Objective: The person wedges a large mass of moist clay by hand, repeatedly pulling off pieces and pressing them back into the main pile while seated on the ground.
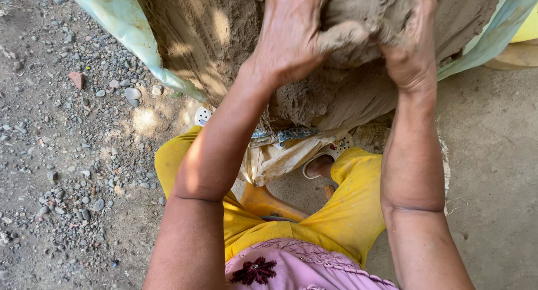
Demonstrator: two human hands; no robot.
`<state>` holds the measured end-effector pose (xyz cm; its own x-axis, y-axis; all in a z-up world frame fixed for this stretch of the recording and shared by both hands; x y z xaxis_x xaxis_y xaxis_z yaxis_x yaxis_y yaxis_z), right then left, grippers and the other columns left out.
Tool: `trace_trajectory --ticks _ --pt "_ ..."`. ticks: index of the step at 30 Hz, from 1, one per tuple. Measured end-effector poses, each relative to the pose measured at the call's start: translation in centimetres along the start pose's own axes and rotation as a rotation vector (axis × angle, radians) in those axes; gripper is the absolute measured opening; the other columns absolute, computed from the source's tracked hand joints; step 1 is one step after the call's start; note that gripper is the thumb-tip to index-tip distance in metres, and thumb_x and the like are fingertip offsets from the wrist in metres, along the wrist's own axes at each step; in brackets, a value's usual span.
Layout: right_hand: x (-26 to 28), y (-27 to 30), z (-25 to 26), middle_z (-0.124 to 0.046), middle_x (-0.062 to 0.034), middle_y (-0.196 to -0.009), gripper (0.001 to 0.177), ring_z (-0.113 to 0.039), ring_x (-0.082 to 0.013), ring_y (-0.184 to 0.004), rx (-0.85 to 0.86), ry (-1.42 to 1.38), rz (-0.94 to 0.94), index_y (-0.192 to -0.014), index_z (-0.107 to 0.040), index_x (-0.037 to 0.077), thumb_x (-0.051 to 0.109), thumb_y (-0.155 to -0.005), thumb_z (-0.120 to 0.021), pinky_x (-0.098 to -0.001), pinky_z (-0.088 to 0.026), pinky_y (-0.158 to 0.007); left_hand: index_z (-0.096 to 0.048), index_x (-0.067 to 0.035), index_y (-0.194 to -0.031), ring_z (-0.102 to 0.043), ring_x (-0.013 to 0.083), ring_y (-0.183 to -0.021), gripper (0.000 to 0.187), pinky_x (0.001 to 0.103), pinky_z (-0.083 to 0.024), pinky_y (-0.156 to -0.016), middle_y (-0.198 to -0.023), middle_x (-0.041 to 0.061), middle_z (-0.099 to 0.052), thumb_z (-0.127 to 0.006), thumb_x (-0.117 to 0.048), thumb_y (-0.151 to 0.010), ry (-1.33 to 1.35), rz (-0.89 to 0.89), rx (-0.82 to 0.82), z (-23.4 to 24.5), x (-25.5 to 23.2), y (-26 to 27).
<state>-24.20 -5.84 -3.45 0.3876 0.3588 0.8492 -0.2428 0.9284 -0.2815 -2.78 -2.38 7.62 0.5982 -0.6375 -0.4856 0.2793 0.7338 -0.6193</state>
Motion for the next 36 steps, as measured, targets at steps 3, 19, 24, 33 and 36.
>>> trace_trajectory --ticks 3,19,24,33,36 --pt "-0.5 2.8 -1.5 -0.046 -0.0166 -0.146 0.117 -0.047 -0.0291 -0.150 0.041 -0.171 0.006 -0.146 -0.036 0.006 0.098 -0.077 -0.057 -0.0575 -0.049 -0.128 -0.059 -0.007 -0.129 -0.073 0.0391 -0.100 0.097 0.052 -0.057 -0.090 -0.106 0.022 -0.071 -0.036 -0.093 -0.090 0.144 0.162 0.127 -1.2 0.2 2.1" --pt "1.9 17.7 -10.0 -0.076 -0.0156 -0.121 0.098 -0.074 -0.0258 -0.114 0.172 -0.150 -0.178 -0.128 -0.064 0.000 0.085 -0.081 -0.056 -0.0496 -0.056 -0.111 -0.066 -0.006 -0.115 -0.075 0.0326 -0.080 0.094 0.049 -0.060 -0.076 -0.099 0.019 -0.076 -0.035 -0.089 -0.084 0.213 0.487 0.420 -5.9 -2.0 18.9" --pt "7.6 21.7 -11.0 -0.076 -0.0166 -0.117 0.046 -0.077 -0.0279 -0.103 0.075 0.007 -0.048 -0.129 -0.067 -0.001 0.031 -0.097 -0.072 -0.0387 -0.061 -0.095 -0.066 -0.004 -0.130 -0.071 0.0403 -0.100 0.089 0.052 -0.058 -0.088 -0.117 0.023 -0.073 -0.033 -0.081 -0.098 0.272 0.380 0.364 -5.3 -3.0 24.6" --pt "23.5 21.3 -6.2 -0.074 -0.0206 -0.119 0.053 -0.074 -0.0292 -0.108 0.148 0.111 0.270 -0.122 -0.068 -0.001 0.034 -0.086 -0.085 -0.0388 -0.059 -0.098 -0.070 -0.012 -0.131 -0.075 0.0245 -0.105 0.074 0.038 -0.060 -0.095 -0.118 0.012 -0.077 -0.031 -0.069 -0.105 0.785 0.496 0.412 3.4 -9.4 20.4" --pt "28.0 16.2 -3.8 -0.070 -0.0254 -0.128 0.054 -0.073 -0.0360 -0.118 -0.009 0.314 0.625 -0.133 -0.064 -0.005 0.032 -0.097 -0.081 -0.0413 -0.060 -0.102 -0.073 -0.012 -0.125 -0.077 0.0219 -0.110 0.057 0.034 -0.063 -0.098 -0.121 0.009 -0.077 -0.042 -0.059 -0.111 0.710 0.123 0.159 9.9 -10.7 10.5"
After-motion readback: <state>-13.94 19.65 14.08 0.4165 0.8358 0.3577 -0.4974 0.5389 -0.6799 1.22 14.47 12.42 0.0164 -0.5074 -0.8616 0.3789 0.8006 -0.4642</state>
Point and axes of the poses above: each hand's wrist, its own y-axis away from the middle knuckle, its own z-axis out of the back of the hand, x = y × z, the point moved 10 cm from there along -y, towards the middle knuckle
